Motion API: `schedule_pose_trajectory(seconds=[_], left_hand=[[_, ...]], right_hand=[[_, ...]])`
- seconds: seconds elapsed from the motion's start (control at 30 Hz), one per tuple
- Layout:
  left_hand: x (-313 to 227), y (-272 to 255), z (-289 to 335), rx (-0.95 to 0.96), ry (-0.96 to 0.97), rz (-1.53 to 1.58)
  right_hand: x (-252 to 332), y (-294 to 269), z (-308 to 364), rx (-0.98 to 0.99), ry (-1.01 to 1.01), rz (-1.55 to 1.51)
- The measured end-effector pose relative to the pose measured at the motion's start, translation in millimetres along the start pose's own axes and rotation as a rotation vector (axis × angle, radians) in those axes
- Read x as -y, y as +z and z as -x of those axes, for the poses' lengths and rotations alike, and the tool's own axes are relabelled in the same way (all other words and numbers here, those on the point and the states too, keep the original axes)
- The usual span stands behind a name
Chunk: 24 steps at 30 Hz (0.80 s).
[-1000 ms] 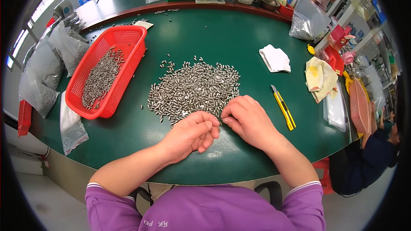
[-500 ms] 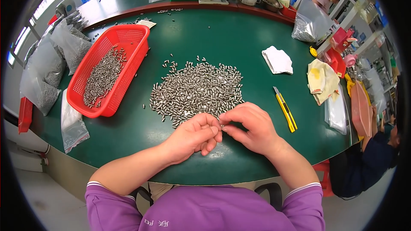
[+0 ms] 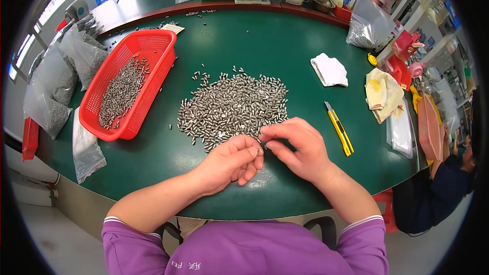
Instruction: Inspecting and sorting small metal industrial components at a workbench.
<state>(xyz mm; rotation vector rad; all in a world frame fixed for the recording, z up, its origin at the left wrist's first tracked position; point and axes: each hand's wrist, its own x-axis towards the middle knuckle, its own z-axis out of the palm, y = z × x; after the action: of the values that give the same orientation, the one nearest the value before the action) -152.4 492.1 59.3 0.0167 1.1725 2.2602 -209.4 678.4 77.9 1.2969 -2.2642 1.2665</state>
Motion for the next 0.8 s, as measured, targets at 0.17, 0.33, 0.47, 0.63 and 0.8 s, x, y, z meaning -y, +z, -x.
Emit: schedule_pose_trajectory(seconds=[0.17, 0.33, 0.47, 0.63, 0.8], left_hand=[[0.4, -1.9, 0.9, 0.025, 0.012, 0.031], [-1.0, -0.7, 0.8, 0.003, 0.023, 0.021], [1.6, -3.8, -1.3, -0.004, 0.058, 0.056], [0.1, -2.7, -0.4, -0.022, 0.052, 0.053], [-2.2, 1.0, 1.0, 0.001, 0.013, 0.003]], right_hand=[[-9.0, -5.0, 0.2, 0.048, 0.068, 0.137], [-8.1, -5.9, 2.0, 0.212, 0.13, 0.175], [-9.1, -5.3, 5.2, 0.286, 0.145, 0.182], [-7.6, -6.1, 3.1, 0.323, 0.14, 0.207], [-4.0, -3.4, 3.1, 0.251, 0.118, 0.1]])
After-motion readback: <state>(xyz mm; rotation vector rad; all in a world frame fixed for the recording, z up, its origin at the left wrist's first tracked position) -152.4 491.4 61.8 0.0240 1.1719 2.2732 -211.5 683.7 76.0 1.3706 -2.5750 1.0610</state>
